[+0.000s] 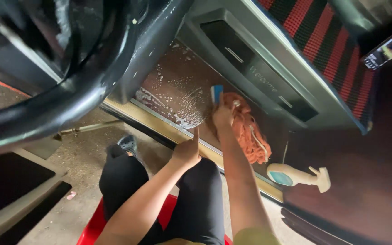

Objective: Cleaning the interior dashboard and floor area of a vehicle using a brush and detergent.

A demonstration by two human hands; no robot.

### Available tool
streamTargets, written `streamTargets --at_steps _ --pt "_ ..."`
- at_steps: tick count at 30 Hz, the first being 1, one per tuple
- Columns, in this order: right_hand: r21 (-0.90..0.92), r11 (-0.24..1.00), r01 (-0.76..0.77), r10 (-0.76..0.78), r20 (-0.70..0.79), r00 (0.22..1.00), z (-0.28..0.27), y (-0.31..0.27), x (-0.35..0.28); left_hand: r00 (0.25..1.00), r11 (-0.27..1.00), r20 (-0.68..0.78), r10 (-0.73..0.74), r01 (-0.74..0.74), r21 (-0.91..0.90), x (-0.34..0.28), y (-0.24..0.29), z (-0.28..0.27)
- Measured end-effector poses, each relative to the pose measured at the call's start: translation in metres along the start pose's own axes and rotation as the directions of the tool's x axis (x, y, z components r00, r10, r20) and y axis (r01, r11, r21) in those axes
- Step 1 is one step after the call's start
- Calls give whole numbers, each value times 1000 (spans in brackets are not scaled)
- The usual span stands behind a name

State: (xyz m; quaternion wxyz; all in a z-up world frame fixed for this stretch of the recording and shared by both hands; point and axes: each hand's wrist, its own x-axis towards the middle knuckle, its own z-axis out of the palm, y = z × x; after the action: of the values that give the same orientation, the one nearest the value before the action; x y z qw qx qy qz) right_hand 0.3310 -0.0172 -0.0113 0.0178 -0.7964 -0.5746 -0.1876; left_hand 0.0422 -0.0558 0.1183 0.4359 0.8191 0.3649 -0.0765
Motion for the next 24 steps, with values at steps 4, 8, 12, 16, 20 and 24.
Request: streamTargets --at_steps 4,8,12,16,20,24 --pt "104 910 -402 286 546 788 -30 -12 75 999 1000 -48 2 -4 -31 5 4 -4" --pt "136 866 -482 312 606 731 -51 -49 95 1000 997 18 -16 17 -74 12 1 3" --pt "217 887 -408 224 571 790 -44 -86 112 989 994 -146 -3 -13 -113 24 -6 11" --pt "233 928 -290 91 615 784 -72 -110 108 979 992 -203 -29 4 -126 26 -11 8" --pt "178 910 -374 137 722 678 -130 -105 79 985 990 -133 -109 96 -103 18 -13 -1" --pt "106 901 -421 224 717 660 -113 -57 52 982 990 -171 -80 58 -128 14 -8 -2"
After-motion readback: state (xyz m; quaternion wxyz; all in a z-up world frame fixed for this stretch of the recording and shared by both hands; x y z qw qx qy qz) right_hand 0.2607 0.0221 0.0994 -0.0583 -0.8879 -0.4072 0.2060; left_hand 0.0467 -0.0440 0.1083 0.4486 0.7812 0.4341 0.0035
